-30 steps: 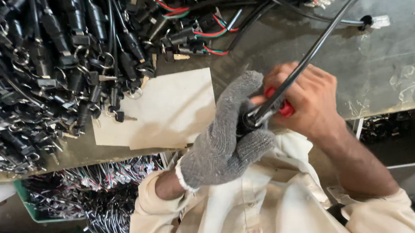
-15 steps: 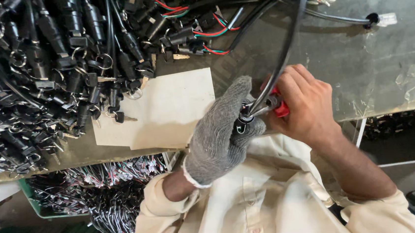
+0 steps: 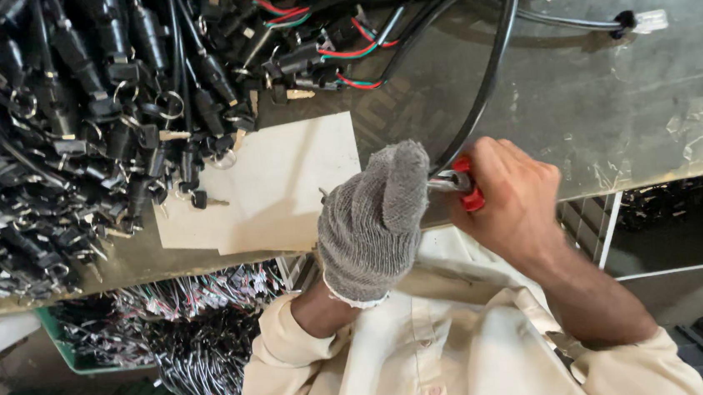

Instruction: The person works at a workbench covered with black cable assemblies, using pliers to grip and pull the outer jacket off the end of a cable and to press a connector onto the exposed wires. They handle one cable at a time, setting finished pieces aside and picking up the next cable.

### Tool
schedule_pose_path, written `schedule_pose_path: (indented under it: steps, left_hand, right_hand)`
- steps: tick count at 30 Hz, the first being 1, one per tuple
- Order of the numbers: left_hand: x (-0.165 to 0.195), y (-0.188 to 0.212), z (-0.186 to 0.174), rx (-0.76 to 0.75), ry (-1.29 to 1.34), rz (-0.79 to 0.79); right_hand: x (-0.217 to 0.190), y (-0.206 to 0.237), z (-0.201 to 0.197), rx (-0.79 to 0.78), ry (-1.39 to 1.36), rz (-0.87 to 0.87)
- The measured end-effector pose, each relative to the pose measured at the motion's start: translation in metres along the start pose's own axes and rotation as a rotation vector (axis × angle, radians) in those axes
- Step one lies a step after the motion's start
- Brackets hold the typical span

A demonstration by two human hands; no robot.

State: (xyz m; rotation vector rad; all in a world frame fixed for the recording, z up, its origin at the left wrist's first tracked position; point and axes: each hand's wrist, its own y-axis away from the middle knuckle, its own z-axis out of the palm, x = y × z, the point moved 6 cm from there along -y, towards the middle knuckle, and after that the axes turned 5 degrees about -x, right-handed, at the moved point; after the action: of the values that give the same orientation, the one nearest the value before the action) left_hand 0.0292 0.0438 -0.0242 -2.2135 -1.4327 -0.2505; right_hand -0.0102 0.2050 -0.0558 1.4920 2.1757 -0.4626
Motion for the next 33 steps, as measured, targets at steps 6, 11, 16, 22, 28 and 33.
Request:
schedule_pose_path:
  steps: [6,11,16,22,28,33]
  left_hand:
    - [0.0,-0.006,-0.006,0.02,-0.141,0.041]
    - [-0.005,-0.016,-0.018,-0.097,0.382,-0.147]
    - [-0.007,-0.013,-0.018,-0.348,1.055,-0.223]
    - [-0.004,-0.015,-0.027,-0.419,1.129,-0.293]
    - [-0.013,-0.031,-0.033,-0.142,0.263,-0.205]
    - [-0.044,-0.019,-0.048,-0.012,0.185,-0.319]
  right_hand:
    - [-0.014,-0.002,-0.001,-0.002,-0.159,-0.04]
    - [-0.01,-0.011,0.005,0.02,-0.05,0.063]
    - [-0.007,-0.024,0.008,0.117,-0.265,-0.275]
    - [-0.004,-0.036,0.008,-0.02,-0.337,-0.333]
    - [-0.02,-0.029,0.003,-0.053,-0.121,-0.049]
    - [-0.017,-0.043,-0.009,0.049,0.151,-0.133]
